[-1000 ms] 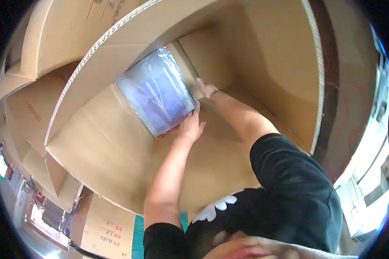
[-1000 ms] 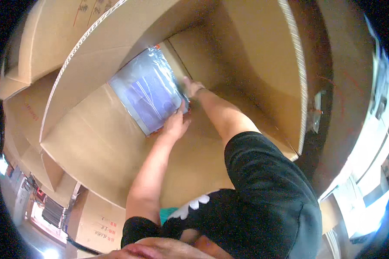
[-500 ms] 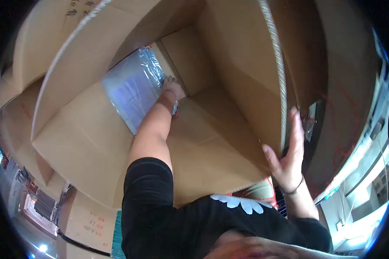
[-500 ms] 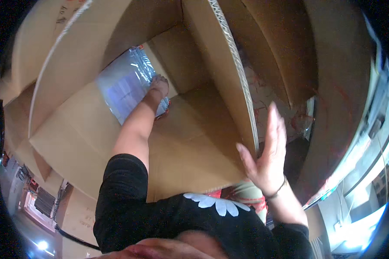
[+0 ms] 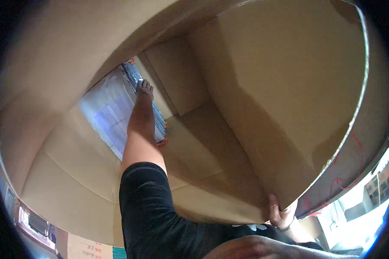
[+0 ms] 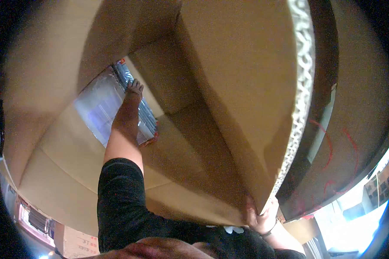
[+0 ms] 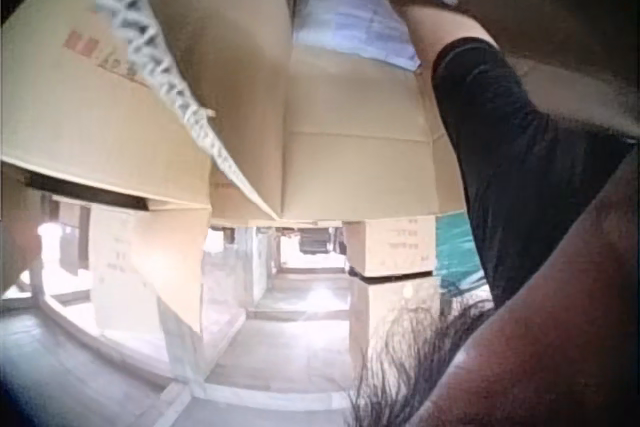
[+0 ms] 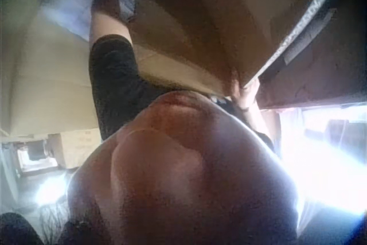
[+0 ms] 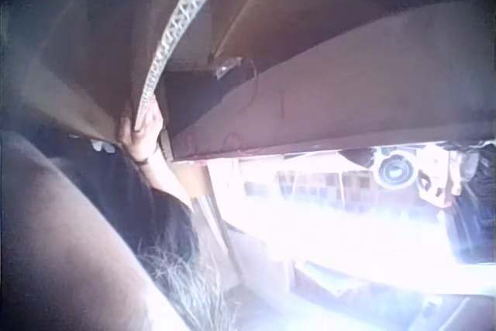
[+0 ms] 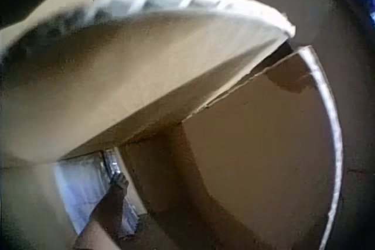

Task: The person inserts flat items into clear plastic bags and places them into a cardboard box. They handle multiple items one at a time, including gray sheets and blue patterned sheets, and stack the packaged items inside the box.

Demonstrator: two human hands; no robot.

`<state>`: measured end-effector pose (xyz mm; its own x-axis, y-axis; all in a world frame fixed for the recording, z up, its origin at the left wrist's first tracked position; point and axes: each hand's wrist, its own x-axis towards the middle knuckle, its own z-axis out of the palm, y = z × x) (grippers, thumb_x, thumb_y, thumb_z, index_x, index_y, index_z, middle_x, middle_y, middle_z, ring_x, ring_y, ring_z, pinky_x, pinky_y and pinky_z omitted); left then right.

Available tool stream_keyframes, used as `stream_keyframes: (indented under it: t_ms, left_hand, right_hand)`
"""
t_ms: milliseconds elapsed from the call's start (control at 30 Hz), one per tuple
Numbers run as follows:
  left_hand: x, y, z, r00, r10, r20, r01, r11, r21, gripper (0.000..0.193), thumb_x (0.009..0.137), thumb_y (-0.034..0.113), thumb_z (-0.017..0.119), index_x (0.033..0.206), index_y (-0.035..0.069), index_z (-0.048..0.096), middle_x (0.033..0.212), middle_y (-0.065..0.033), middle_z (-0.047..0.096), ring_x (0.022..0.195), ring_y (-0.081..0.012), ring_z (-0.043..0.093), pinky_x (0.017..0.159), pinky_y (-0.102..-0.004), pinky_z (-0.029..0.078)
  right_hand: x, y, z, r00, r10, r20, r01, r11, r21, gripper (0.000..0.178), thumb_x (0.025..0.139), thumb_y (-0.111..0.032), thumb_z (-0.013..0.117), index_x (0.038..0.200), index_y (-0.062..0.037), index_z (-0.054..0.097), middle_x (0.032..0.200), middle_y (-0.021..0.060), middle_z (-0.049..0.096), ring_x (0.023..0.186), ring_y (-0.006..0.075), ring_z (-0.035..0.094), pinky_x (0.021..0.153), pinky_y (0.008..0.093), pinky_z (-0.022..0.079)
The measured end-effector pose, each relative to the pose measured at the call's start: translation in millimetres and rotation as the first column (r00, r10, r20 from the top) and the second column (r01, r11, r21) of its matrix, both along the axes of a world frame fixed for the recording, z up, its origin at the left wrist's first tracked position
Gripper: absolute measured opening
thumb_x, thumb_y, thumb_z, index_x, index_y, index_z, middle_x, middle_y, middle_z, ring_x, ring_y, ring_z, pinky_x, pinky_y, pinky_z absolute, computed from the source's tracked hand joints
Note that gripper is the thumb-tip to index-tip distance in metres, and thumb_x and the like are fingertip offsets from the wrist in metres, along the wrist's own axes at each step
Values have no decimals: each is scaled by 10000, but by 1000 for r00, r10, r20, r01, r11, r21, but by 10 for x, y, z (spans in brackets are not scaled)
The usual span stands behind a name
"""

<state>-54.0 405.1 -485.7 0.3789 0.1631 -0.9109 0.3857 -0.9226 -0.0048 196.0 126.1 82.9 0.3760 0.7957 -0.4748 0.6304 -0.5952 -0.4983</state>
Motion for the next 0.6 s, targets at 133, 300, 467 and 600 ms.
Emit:
stream_keyframes:
  t_ms: [133,300,467,600]
  left_hand:
    - [-13,51,-165,983,-72,-169,63,996,-60,601,930,417,334,1478,177,269,1568,-78,154,1454,-299,34,1112,-600,-29]
    - [1,49,-253,976,-166,-138,172,985,26,691,917,501,372,1495,156,219,1572,-84,130,1449,-320,67,1111,-608,-5]
    - [342,-27,-68,898,-251,-361,261,965,-21,721,920,565,342,1496,149,220,1568,-83,153,1447,-313,92,1113,-589,28]
    - [-62,31,-289,985,-108,-137,128,980,150,630,919,416,411,1472,137,291,1557,-68,175,1440,-302,112,1121,-514,98]
  right_hand:
    - [-29,75,42,994,-12,111,18,999,-48,205,745,37,570,946,-2,589,852,188,599,715,413,589,636,429,481]
    - [-18,121,27,995,-93,22,93,996,-16,176,720,69,558,883,3,567,803,172,569,668,367,567,600,408,458]
    - [-75,-111,117,981,-192,-41,181,966,-184,225,804,-25,520,1006,12,612,971,172,587,879,359,562,827,436,431]
    - [-23,-83,79,977,-183,-106,166,975,-150,204,813,-24,517,991,7,611,947,161,581,846,346,557,794,432,434]
